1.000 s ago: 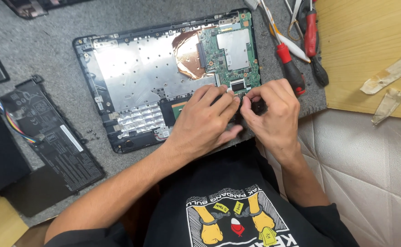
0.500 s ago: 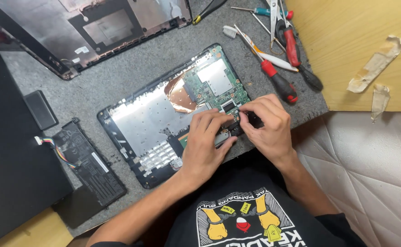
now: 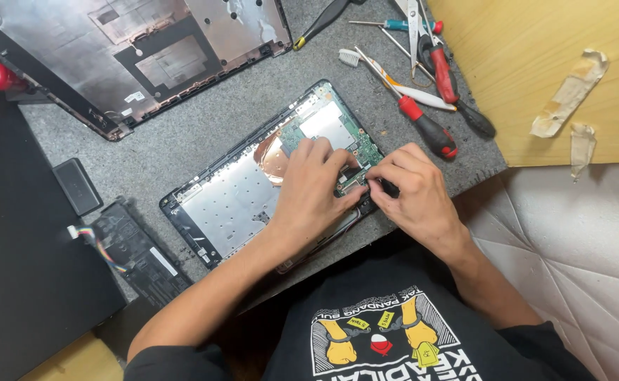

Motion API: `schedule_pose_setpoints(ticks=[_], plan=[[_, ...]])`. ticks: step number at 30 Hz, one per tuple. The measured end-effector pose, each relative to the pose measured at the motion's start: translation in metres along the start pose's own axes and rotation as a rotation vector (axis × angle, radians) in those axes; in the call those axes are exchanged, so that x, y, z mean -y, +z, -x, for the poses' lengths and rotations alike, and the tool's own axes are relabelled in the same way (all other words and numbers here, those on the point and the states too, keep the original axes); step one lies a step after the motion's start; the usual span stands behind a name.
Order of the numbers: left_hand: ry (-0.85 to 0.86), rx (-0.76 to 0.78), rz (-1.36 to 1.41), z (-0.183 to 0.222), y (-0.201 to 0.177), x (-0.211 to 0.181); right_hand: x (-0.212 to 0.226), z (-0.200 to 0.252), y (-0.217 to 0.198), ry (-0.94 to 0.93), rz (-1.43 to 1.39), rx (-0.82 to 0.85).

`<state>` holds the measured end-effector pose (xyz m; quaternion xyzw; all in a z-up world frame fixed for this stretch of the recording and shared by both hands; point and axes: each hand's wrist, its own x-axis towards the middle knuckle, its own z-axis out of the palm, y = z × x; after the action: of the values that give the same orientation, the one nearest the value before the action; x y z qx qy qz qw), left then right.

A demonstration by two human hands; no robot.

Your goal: Securing a motherboard inside a laptop chassis by connecting ribbon cables and driving screws.

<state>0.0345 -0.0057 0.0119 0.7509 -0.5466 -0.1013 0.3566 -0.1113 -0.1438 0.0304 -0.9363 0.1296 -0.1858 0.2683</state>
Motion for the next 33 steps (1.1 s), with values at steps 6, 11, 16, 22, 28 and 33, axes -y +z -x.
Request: schedule_pose_setpoints(ticks=[6, 11, 16, 22, 28, 33], plan=[[0.036, -0.107, -0.103, 0.006, 0.000, 0.008, -0.001, -0.001, -0.001, -0.013, -0.023, 0.020], [0.035, -0.105, -0.088, 0.006, -0.003, 0.007, 0.004, -0.007, -0.009, 0.050, -0.051, 0.042], [0.036, -0.101, -0.102, 0.007, -0.004, 0.007, 0.007, -0.007, -0.010, 0.072, -0.048, 0.034], [0.038, -0.084, -0.117, 0.007, -0.006, 0.006, 0.013, -0.002, -0.008, 0.120, -0.024, 0.022], [0.061, -0.084, -0.130, 0.008, -0.004, 0.008, 0.010, -0.001, -0.004, 0.152, -0.060, 0.001], [0.056, -0.063, -0.145, 0.008, -0.006, 0.005, 0.012, 0.000, -0.003, 0.133, -0.032, 0.000]])
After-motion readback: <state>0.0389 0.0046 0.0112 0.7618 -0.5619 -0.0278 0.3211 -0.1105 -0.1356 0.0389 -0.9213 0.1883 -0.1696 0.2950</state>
